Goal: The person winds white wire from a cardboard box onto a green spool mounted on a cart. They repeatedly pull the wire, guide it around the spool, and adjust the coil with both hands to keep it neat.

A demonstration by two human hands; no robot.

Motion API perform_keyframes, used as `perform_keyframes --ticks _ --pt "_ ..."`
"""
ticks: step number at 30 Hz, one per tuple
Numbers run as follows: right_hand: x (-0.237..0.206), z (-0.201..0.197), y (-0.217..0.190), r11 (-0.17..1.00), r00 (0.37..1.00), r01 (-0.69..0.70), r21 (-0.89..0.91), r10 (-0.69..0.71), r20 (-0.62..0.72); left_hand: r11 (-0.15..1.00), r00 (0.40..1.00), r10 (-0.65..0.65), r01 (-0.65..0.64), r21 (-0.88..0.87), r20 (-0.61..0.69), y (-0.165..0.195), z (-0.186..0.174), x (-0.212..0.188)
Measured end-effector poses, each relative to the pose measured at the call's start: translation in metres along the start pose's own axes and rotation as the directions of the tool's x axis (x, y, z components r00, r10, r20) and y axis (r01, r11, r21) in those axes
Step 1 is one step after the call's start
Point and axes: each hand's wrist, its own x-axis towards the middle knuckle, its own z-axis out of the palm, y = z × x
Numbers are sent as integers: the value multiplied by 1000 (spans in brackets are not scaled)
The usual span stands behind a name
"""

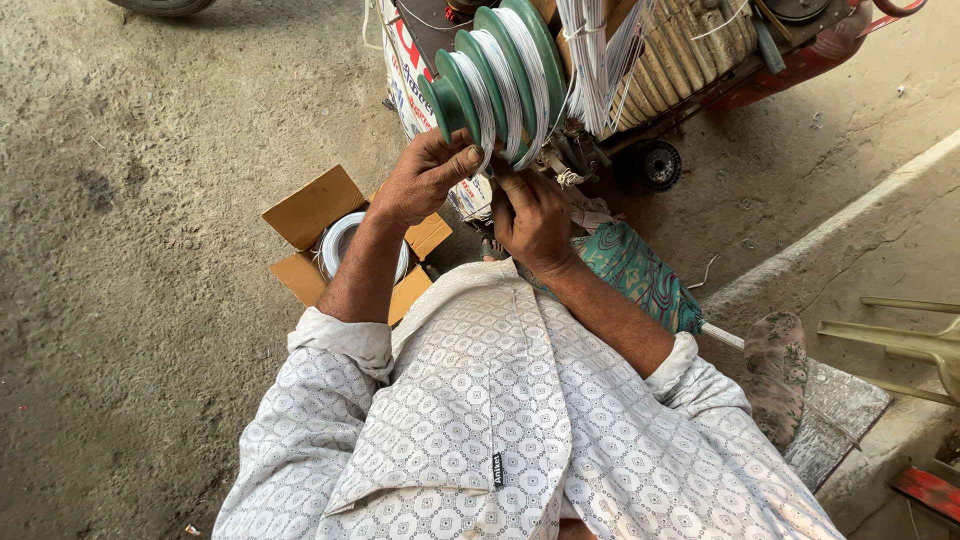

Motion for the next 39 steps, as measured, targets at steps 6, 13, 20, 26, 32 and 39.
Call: perform_keyframes --ticks 6,13,20,26,32,39 --pt "3 -7 -3 997 995 -67 -49 71 75 999 999 29 -29 40 -14 -6 -1 3" --pt "14 -24 -11 996 996 -4 -92 12 88 990 991 123 -126 -69 -47 -18 -3 2" --pt "23 -29 -13 984 984 -151 91 140 112 985 986 142 -150 -88 -84 -6 3 -7" --pt "24 -32 -5 984 991 -115 139 103 91 990 988 123 -129 -59 -97 0 4 -10" --pt "30 -53 -14 997 1000 25 79 -25 0 995 992 83 -88 -52 -92 -4 3 -11" --pt "75 -81 6 990 919 140 -3 -131 -372 992 985 84 -96 -76 -154 -3 8 -9"
